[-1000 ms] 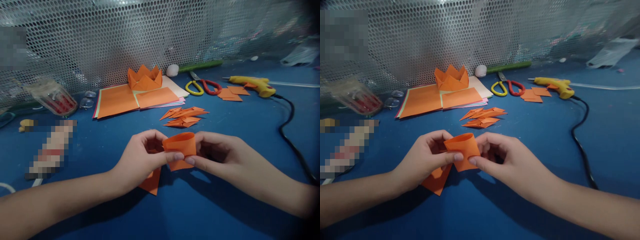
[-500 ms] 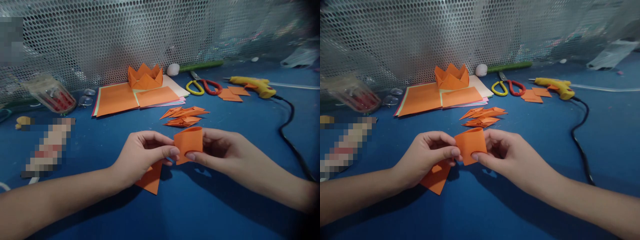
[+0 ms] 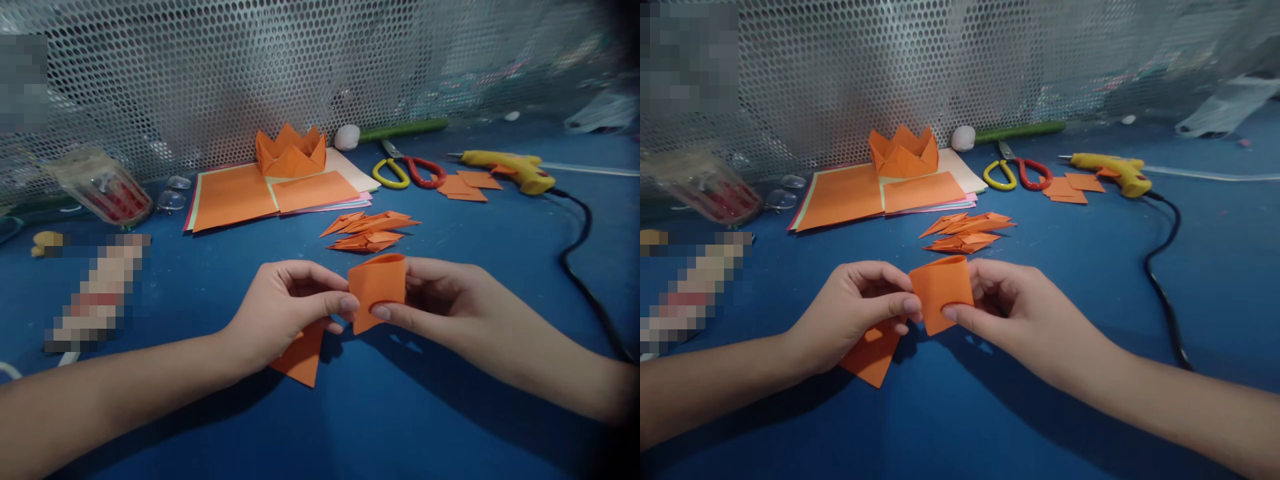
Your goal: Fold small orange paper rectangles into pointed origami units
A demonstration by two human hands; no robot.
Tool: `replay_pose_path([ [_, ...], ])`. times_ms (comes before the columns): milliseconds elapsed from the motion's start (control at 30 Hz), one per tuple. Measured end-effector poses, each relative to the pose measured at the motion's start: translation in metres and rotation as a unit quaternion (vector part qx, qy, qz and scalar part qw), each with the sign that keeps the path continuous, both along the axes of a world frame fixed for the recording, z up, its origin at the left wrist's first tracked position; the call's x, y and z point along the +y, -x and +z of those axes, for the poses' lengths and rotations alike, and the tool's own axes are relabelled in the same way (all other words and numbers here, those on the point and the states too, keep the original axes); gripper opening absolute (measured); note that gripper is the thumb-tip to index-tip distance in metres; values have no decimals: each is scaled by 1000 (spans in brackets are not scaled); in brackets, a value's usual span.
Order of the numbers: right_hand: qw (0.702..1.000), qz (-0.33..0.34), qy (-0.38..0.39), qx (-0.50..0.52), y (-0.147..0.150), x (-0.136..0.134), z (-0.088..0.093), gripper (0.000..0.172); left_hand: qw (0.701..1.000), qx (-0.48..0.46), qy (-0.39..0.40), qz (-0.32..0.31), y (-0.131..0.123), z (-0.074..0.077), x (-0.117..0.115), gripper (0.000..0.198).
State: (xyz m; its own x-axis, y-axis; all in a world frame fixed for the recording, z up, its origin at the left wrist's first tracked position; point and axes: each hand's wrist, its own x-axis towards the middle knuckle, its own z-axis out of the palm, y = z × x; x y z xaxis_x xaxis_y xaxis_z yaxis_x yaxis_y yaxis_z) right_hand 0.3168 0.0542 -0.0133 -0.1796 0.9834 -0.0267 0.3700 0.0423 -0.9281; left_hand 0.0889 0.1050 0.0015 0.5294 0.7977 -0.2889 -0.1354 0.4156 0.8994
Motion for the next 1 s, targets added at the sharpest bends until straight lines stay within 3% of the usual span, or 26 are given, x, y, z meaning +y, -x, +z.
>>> replay_pose_path([
  [333,1000,10,-1,14,1,3,2,26,1000,-10,4,-9,1,1,1,38],
  [1000,1000,12,-26,6,-2,2,-5,26,1000,-14,14,-9,-4,-2,2,39],
])
